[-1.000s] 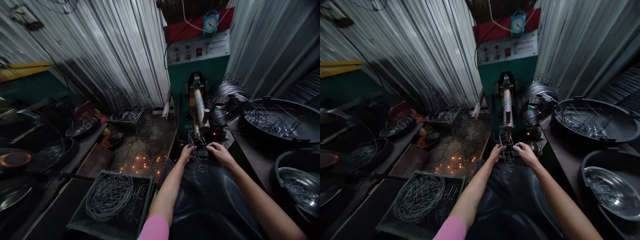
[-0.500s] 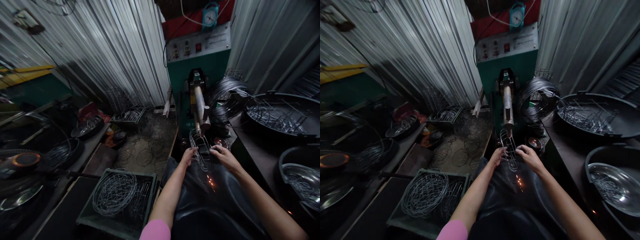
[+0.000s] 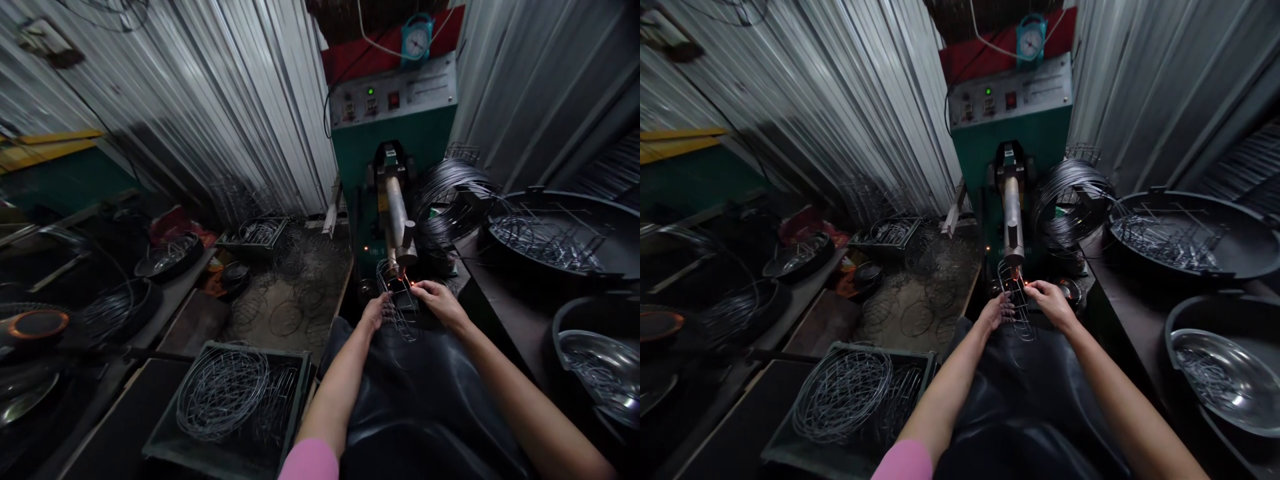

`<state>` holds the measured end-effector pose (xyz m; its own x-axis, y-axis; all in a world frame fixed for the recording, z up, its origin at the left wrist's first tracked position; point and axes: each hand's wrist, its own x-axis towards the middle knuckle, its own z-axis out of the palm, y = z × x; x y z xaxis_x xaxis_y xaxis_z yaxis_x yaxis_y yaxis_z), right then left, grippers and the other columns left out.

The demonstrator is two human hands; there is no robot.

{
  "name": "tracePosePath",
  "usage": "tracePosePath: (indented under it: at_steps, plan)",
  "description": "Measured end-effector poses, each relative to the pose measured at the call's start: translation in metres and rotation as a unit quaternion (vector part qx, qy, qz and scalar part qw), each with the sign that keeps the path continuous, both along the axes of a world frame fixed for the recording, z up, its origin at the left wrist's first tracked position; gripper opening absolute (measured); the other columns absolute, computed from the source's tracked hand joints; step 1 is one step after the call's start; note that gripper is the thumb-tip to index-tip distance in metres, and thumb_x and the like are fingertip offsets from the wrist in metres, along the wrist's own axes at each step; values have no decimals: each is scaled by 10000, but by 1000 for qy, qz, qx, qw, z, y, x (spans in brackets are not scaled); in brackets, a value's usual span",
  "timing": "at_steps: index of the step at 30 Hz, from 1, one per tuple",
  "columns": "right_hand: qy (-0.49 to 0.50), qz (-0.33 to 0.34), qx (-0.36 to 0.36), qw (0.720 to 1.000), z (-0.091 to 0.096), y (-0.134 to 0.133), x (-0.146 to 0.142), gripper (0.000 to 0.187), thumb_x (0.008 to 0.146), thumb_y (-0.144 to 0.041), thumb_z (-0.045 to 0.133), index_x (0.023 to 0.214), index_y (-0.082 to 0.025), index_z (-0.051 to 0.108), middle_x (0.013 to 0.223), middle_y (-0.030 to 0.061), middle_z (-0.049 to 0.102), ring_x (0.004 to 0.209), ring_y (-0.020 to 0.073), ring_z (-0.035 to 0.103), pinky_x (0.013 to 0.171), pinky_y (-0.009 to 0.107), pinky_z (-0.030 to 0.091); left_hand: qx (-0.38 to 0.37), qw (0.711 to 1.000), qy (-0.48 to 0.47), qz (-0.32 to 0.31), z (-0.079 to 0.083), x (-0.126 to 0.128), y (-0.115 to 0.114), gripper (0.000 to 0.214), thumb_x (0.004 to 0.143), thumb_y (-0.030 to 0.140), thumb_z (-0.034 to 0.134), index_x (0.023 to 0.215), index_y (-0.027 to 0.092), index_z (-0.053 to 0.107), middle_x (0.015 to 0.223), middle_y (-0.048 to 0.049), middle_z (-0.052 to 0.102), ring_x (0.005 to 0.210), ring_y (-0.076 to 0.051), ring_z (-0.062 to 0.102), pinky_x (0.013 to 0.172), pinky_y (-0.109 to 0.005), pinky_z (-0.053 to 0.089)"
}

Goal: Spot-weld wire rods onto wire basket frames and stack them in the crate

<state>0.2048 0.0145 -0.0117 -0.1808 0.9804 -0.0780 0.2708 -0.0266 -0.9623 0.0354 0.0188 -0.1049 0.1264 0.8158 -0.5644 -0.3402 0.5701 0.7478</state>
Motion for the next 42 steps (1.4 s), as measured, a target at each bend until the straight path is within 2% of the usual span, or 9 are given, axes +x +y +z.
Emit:
tracePosePath:
  at_steps: [2, 4, 7, 9, 12, 19, 25, 34, 42]
  plan:
    - [8, 4, -30, 1000, -3, -11, 9, 421, 660, -559, 619, 859, -187, 629, 784, 46, 642, 724, 200, 573, 642, 293, 447, 34, 999, 31, -5, -5, -6, -7, 543, 771, 564, 527, 1080, 118, 544, 877, -92, 567, 708, -169, 573, 646, -337, 504]
    - [13, 30, -59, 998, -7, -23, 17, 433, 650, -554, 646, 884, -191, 633, 798, 45, 650, 726, 201, 583, 656, 302, 458, 128, 982, 137, 5, -10, -14, -18, 617, 739, 523, 582, 1224, 158, 474, 1090, -131, 548, 935, -231, 573, 791, -396, 489]
    - [19, 68, -78, 994, -13, -37, 25, 420, 631, -565, 657, 805, -183, 634, 754, 30, 635, 706, 192, 571, 656, 301, 454, 332, 877, 346, -13, -18, -20, -33, 787, 602, 297, 728, 1318, 209, 413, 1354, -134, 400, 1251, -307, 373, 1044, -470, 297]
    - [22, 57, -62, 996, -16, -43, 24, 410, 628, -575, 652, 752, -185, 623, 714, 17, 615, 691, 185, 557, 642, 292, 445, 411, 806, 424, -39, -22, -17, -36, 799, 574, 220, 732, 1312, 211, 428, 1412, -132, 341, 1329, -325, 255, 1106, -505, 142]
    - [28, 34, -42, 998, -17, -46, 21, 389, 649, -567, 638, 739, -190, 603, 684, 4, 588, 670, 172, 537, 616, 274, 432, 441, 766, 467, -39, -27, -7, -33, 760, 595, 252, 731, 1293, 200, 435, 1414, -144, 338, 1342, -325, 236, 1108, -538, 72]
    - [39, 20, -24, 999, -10, -45, 12, 314, 691, -502, 591, 748, -195, 562, 678, -6, 545, 649, 152, 497, 619, 262, 419, 466, 773, 429, -33, -31, 0, -26, 538, 694, 218, 657, 1202, 190, 482, 1361, -136, 403, 1332, -265, 274, 1117, -484, 182]
    - [1, 11, -8, 1000, -3, -30, 5, 293, 697, -482, 555, 737, -192, 574, 667, -1, 550, 638, 156, 498, 587, 262, 407, 449, 802, 392, -32, -19, -4, -24, 575, 657, 175, 667, 1202, 194, 482, 1363, -119, 410, 1324, -266, 290, 1121, -487, 197]
    - [22, 16, -12, 1000, -12, -28, 6, 336, 654, -511, 616, 752, -190, 613, 709, 18, 596, 683, 171, 521, 630, 276, 417, 463, 795, 392, -26, -22, -9, -12, 573, 662, 94, 623, 1207, 186, 469, 1369, -122, 396, 1309, -241, 331, 1104, -442, 263]
    - [42, 24, -35, 998, -4, -25, 10, 344, 661, -525, 606, 736, -190, 577, 651, -12, 558, 609, 139, 496, 570, 253, 399, 471, 788, 392, -50, -13, -15, -19, 612, 641, 303, 744, 1184, 189, 484, 1282, -133, 467, 1275, -266, 360, 1103, -445, 249]
